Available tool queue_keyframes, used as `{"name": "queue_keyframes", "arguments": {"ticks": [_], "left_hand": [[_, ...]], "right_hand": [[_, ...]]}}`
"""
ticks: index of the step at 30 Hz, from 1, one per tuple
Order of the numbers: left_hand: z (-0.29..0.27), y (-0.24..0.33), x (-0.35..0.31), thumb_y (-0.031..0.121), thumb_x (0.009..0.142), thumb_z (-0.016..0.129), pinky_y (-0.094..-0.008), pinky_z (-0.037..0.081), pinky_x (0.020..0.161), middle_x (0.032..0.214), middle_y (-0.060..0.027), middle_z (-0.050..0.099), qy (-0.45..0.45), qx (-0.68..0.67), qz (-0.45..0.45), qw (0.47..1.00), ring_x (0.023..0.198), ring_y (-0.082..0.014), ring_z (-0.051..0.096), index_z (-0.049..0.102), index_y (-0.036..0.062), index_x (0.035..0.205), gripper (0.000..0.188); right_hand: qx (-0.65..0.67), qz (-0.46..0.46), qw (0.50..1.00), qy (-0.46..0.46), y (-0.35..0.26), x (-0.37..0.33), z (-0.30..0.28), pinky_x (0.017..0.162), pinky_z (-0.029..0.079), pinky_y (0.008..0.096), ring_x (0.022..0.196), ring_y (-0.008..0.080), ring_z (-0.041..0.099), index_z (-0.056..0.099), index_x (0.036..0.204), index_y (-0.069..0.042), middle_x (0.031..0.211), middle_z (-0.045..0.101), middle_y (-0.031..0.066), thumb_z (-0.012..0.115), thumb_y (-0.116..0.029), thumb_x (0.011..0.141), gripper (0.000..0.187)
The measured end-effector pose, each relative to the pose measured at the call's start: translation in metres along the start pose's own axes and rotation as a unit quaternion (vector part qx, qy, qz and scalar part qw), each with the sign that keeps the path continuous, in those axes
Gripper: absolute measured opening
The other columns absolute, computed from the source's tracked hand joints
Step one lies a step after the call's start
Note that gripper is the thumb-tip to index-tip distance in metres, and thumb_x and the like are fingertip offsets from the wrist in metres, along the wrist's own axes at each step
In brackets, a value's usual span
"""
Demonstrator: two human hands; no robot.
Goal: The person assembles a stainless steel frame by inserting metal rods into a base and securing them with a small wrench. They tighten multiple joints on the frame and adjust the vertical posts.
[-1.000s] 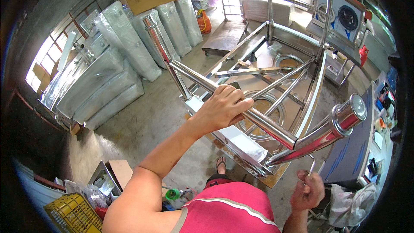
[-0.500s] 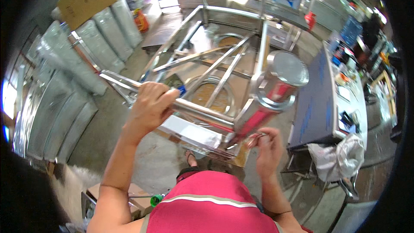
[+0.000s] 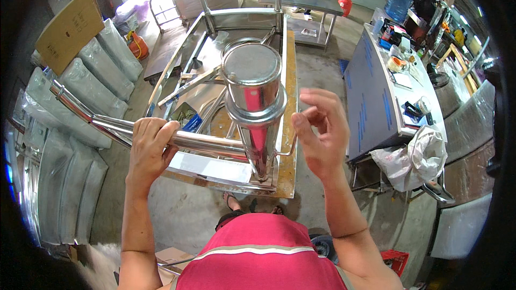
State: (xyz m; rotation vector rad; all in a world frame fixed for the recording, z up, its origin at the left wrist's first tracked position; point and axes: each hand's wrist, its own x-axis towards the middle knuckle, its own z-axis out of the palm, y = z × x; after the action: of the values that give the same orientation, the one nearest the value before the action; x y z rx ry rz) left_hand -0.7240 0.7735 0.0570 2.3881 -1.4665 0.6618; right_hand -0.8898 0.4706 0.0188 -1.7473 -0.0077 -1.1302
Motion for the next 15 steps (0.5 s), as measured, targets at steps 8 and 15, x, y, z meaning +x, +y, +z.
{"name": "queue_keyframes", "arguments": {"ticks": [8,15], "left_hand": [[-0.003,0.001,0.0,0.012,0.071,0.079,-0.0462,0.041,0.096,0.101,-0.0087,0.06,0.004,0.01,0.004,1.0,0.1,-0.0309,0.058,0.062,0.0088,0.118,0.05],[-0.006,0.002,0.001,0.01,0.07,0.08,-0.0459,0.042,0.096,0.102,-0.0086,0.06,0.005,0.02,0.008,1.0,0.1,-0.0306,0.058,0.063,0.0093,0.119,0.052]], "right_hand": [[0.19,0.185,0.964,-0.018,-0.009,-0.104,0.009,0.081,0.056,0.031,0.087,0.0162,0.067,0.055,0.117,-0.001,0.103,0.068,0.0133,0.063,-0.004,0.099,0.019],[-0.113,-0.137,0.976,-0.122,-0.044,-0.055,-0.01,0.059,0.052,0.0319,0.067,0.0208,0.066,0.068,0.105,-0.002,0.076,0.066,0.0085,0.075,0.002,0.084,0.023]]}}
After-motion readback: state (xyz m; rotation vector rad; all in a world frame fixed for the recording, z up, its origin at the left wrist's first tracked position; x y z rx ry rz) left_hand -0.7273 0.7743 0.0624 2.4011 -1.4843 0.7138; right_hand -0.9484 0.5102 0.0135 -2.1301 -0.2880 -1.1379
